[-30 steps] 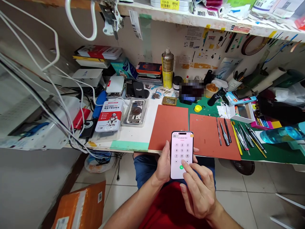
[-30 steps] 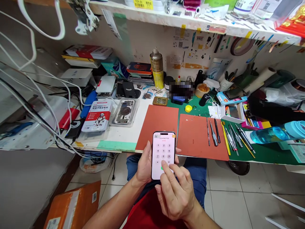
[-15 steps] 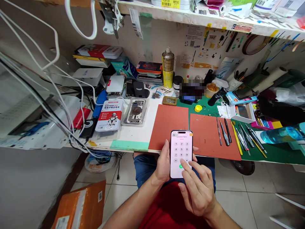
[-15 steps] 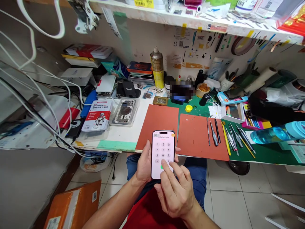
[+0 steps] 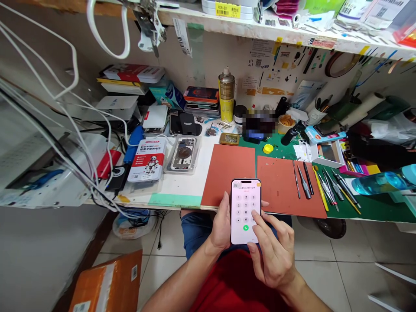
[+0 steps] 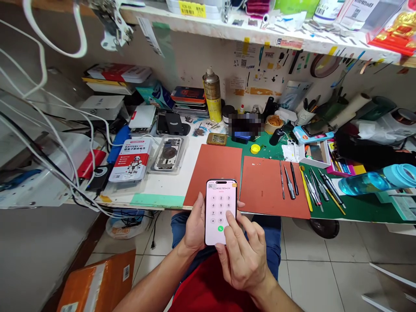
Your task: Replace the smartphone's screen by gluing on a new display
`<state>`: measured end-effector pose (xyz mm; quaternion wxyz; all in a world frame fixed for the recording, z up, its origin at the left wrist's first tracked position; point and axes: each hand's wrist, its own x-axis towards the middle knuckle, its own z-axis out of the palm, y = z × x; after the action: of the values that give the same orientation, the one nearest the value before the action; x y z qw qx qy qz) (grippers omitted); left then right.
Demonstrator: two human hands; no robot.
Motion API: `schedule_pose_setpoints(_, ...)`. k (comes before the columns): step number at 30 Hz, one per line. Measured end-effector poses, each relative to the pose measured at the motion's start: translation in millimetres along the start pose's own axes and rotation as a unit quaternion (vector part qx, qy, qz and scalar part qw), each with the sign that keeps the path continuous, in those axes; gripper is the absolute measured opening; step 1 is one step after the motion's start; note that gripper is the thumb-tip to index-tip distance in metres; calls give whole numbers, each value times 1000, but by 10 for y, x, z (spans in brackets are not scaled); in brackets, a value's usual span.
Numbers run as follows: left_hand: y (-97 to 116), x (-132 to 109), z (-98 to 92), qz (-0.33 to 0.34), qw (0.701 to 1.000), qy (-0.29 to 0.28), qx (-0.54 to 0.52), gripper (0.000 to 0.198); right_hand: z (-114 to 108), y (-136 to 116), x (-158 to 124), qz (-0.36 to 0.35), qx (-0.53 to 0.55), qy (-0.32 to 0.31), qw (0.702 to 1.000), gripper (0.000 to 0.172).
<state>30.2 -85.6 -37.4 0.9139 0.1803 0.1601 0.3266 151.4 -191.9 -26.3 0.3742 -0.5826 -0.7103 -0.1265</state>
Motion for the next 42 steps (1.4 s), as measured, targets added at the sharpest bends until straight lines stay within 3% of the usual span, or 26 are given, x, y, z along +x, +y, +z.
schedule_pose_setpoints(13,-23,-9,24,-20,1000,0,1,85,67,-112,118,-48,18,-30,998,26)
schedule_pose_setpoints(19,-27,-26,15,-8,1000,10,3,78,48,-45,93,16,-24,20,999,25)
schedule_pose_setpoints(30,-33,-23,24,-27,1000,10,6,82,102,-100,182,-38,3,-17,999,28)
schedule_pose_setpoints(37,-91,-40,-56,-14,998,48,-30,72,73,-22,188,27,-34,30,999,26)
schedule_pose_setpoints(42,-81,-24,-9,-33,999,20,-20,79,102,-40,224,-3,-23,5,1000,28)
